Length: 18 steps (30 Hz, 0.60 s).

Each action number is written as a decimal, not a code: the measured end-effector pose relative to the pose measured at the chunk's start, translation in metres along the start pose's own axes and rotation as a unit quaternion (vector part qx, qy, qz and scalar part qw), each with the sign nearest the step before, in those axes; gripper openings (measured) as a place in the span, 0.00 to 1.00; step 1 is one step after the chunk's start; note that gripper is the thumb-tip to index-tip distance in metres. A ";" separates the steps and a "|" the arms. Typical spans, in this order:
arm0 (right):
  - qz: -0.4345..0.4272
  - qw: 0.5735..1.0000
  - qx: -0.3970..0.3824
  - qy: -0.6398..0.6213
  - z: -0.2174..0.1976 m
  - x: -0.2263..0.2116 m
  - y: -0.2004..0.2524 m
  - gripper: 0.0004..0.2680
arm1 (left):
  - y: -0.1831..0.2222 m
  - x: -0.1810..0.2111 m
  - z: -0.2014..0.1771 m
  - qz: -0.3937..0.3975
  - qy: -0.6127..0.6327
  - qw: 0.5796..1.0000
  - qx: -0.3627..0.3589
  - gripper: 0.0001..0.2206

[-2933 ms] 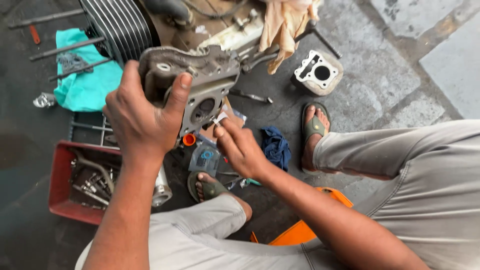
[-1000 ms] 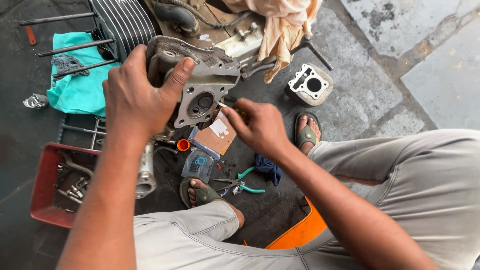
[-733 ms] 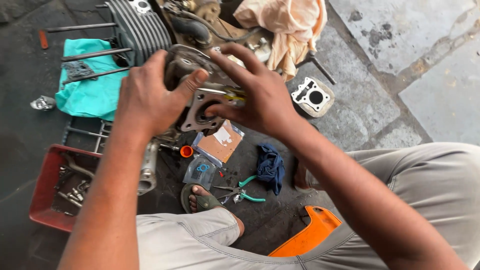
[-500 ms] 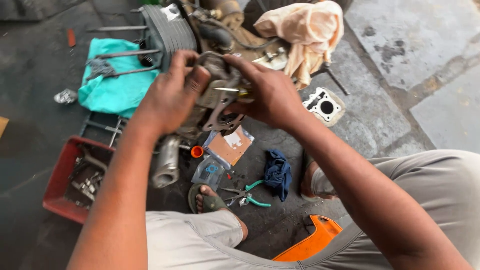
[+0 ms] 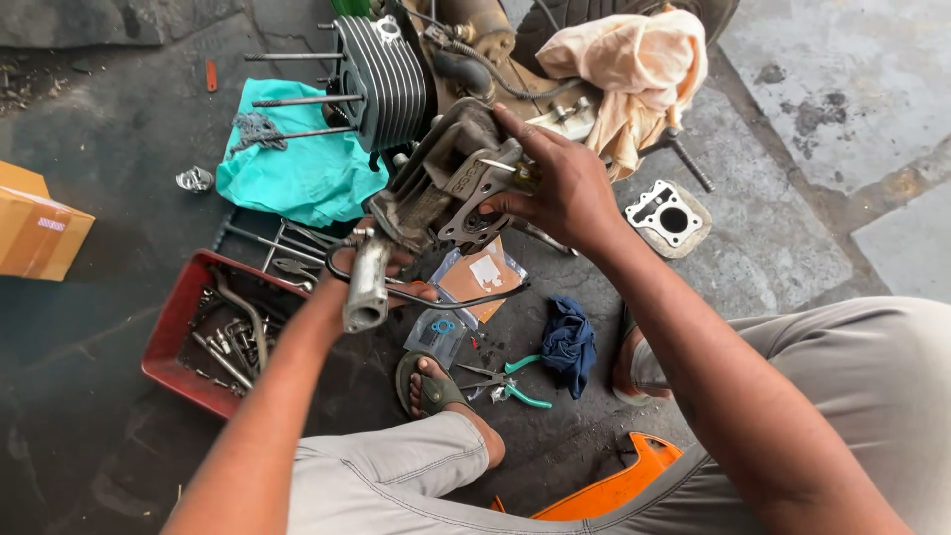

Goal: Cleaning and reassembling components of a motorcycle engine, including the cylinder head and gaskets.

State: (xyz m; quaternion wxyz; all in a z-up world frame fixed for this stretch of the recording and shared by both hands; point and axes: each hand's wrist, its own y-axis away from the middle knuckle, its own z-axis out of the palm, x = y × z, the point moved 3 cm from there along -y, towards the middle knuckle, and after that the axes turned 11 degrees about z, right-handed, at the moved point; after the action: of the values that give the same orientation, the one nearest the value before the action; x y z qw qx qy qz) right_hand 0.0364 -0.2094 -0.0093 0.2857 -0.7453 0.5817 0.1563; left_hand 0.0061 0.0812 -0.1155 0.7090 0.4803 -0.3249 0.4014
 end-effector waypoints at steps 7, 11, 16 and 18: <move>0.044 0.968 0.019 -0.247 0.006 0.025 0.008 0.36 | -0.011 0.042 0.064 0.416 -0.022 0.902 -0.115 0.29; 0.142 0.934 0.050 -0.322 -0.001 0.015 0.015 0.34 | -0.047 0.047 0.061 0.428 -0.014 0.896 -0.120 0.26; 0.316 0.829 0.012 -0.461 0.033 0.002 0.035 0.25 | -0.001 0.135 0.117 0.629 -0.267 0.725 -0.083 0.09; 0.343 0.780 -0.004 -0.524 0.053 0.000 0.046 0.21 | -0.002 0.141 0.123 0.582 -0.272 0.763 -0.070 0.12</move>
State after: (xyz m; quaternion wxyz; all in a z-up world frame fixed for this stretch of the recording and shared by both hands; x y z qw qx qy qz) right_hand -0.0022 -0.1848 -0.0624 0.4707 -0.3011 0.5587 0.6129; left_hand 0.0648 0.0011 0.0435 0.2529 0.2374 -0.7484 0.5653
